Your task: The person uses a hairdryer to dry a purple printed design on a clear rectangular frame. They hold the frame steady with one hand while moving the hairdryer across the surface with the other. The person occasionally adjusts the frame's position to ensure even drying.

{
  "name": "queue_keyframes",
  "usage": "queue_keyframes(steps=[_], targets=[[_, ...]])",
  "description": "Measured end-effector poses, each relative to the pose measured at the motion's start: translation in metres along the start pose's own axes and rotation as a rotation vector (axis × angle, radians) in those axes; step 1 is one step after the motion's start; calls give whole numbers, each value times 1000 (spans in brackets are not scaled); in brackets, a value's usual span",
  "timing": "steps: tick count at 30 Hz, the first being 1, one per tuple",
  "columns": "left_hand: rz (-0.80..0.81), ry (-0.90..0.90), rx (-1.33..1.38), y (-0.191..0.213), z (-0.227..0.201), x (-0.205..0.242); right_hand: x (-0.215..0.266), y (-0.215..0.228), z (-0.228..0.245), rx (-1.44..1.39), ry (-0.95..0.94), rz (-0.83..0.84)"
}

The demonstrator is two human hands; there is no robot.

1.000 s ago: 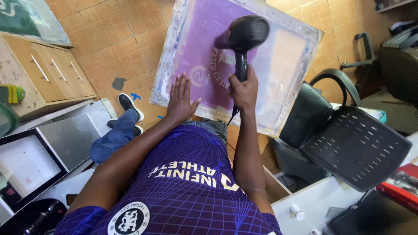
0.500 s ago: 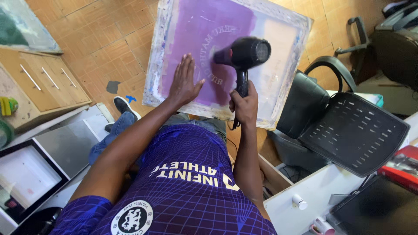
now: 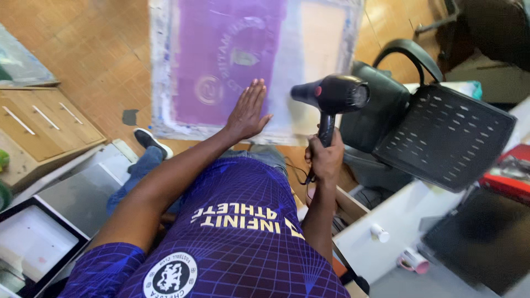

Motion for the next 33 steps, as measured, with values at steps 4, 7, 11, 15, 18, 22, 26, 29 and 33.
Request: queue_keyframes(steps=[4, 7, 11, 15, 18, 22, 26, 29, 33], targets=[[-3, -20, 16, -24, -30, 0, -3, 50, -25, 145, -14, -22], [22, -10, -14, -34, -56, 5, 11, 77, -43, 57, -141, -81], [16, -3, -7, -36, -76, 3, 14, 101, -45, 89, -161, -63], [19, 12, -45, -41, -92, 7, 16, 119, -44, 75, -206, -31], [21, 42, -44, -49, -98, 11, 11, 132, -33, 182, -173, 4], [57, 95, -44, -52, -107, 16, 8, 141, -37, 144, -198, 39], [52, 166, -57, -57, -118, 19, 6, 142, -29, 168, -209, 102], [50, 192, -66, -63, -128, 18, -1, 147, -31, 179, -184, 136], [45, 210, -82, -73, -143, 8, -15, 152, -35, 154, -158, 158]])
Point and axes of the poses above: each hand's wrist, its own x-axis away from the middle knuckle, its own y-axis out of the back of the hand, z = x × y, the point moved 8 cm from there along -x, towards the middle knuckle, and after that the axes turned 8 degrees about -x, right-handed, at the moved point
